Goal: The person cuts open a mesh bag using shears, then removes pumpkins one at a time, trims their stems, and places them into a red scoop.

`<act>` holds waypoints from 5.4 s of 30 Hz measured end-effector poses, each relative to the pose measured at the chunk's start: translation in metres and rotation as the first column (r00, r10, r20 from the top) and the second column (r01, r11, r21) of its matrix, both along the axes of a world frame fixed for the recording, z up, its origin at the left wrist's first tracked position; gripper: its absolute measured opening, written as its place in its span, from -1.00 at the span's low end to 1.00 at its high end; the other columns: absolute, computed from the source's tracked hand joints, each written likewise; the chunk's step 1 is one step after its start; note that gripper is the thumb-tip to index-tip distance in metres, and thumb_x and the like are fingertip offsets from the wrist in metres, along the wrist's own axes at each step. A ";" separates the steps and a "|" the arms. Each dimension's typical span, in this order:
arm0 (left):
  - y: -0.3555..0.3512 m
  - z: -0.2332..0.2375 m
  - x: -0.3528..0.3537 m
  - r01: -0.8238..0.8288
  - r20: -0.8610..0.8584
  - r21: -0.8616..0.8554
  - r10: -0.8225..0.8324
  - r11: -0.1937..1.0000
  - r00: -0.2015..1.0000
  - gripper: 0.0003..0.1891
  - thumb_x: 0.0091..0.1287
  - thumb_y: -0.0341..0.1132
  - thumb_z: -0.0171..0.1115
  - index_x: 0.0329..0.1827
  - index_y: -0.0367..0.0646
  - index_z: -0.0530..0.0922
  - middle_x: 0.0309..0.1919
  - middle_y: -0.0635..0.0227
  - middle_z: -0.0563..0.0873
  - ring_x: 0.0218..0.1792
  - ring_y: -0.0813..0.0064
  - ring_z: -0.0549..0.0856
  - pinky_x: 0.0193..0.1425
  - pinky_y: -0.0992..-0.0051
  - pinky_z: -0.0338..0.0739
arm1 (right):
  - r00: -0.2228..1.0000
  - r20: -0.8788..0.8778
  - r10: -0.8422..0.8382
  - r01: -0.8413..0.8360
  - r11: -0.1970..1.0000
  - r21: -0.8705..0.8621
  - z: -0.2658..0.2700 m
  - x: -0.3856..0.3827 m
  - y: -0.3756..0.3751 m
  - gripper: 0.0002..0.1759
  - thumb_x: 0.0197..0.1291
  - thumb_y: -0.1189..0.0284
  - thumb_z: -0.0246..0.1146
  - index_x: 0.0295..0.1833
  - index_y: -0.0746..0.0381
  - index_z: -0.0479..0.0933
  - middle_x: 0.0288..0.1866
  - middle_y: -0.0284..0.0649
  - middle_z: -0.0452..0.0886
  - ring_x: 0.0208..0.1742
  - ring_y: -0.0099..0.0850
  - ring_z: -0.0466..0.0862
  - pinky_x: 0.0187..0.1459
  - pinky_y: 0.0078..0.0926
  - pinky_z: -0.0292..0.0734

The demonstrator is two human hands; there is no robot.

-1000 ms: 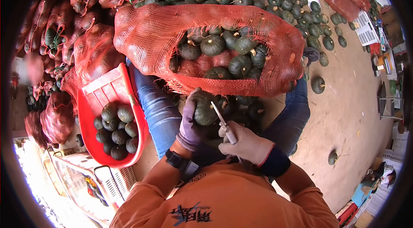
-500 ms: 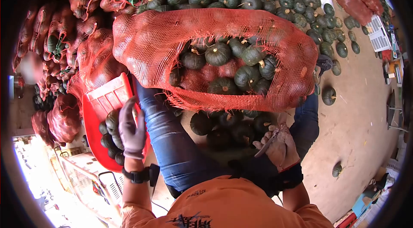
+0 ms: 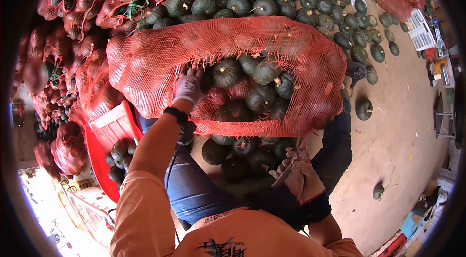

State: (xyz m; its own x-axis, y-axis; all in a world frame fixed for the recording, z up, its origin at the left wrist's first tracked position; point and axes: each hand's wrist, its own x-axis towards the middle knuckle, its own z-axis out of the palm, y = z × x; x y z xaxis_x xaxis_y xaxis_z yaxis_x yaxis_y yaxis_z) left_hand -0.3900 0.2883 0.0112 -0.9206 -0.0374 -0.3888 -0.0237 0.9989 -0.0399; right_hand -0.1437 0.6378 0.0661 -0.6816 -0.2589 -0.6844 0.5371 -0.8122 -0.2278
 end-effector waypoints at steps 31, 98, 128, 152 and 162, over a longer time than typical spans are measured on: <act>0.064 0.064 0.250 -0.298 0.653 0.307 -0.027 -0.904 0.757 -0.30 0.53 0.26 0.01 0.42 -0.16 0.47 0.26 0.12 0.64 0.26 0.18 0.65 0.46 0.12 0.48 | 0.319 0.306 0.897 0.113 -0.357 0.927 0.076 0.016 -0.109 -0.62 0.28 0.33 0.30 0.15 0.24 0.47 -0.32 -0.10 0.65 -0.29 -0.08 0.73 -0.21 -0.07 0.68; 0.028 0.079 0.068 -0.336 0.590 0.581 0.100 -0.741 0.801 -0.08 0.34 0.51 0.09 0.55 -0.01 0.36 0.40 0.15 0.56 0.33 0.05 0.63 0.24 -0.07 0.70 | 0.967 -0.216 -0.135 0.118 0.989 -0.092 0.014 0.005 0.033 -0.51 0.36 0.13 0.30 0.27 0.14 0.46 0.00 -0.14 0.66 0.10 -0.12 0.64 0.40 0.29 0.32; 0.066 0.052 0.059 -0.516 0.565 0.233 -0.317 -0.824 0.762 -0.43 0.46 0.01 0.23 0.44 -0.05 0.45 0.26 0.23 0.69 0.11 0.27 0.76 -0.01 0.27 0.79 | 0.987 -0.144 -0.071 0.069 0.997 -0.016 0.028 -0.004 0.024 -0.54 0.47 0.03 0.15 0.21 0.15 0.49 -0.05 -0.20 0.64 0.06 -0.21 0.57 0.40 0.25 0.31; -0.321 0.151 0.305 -0.142 0.271 0.962 0.877 -0.232 0.397 -0.37 0.25 0.11 0.50 0.32 0.09 0.52 0.09 0.27 0.71 -0.11 0.34 0.77 -0.18 0.31 0.74 | 0.916 -0.324 0.239 -0.242 0.970 0.031 -0.037 -0.003 0.038 -0.53 0.38 0.04 0.22 0.27 0.01 0.49 0.11 -0.23 0.67 0.11 -0.23 0.64 0.33 0.21 0.29; -0.321 0.173 0.218 -0.042 0.189 0.978 0.780 -0.204 0.596 -0.56 0.61 -0.21 0.11 0.48 -0.11 0.37 0.27 0.15 0.61 0.13 0.19 0.70 0.19 0.25 0.67 | 0.958 -0.228 0.173 -0.123 0.968 0.220 -0.002 0.012 0.017 -0.65 0.47 0.01 0.07 0.08 -0.01 0.55 -0.08 -0.34 0.65 -0.04 -0.29 0.62 0.22 0.16 0.42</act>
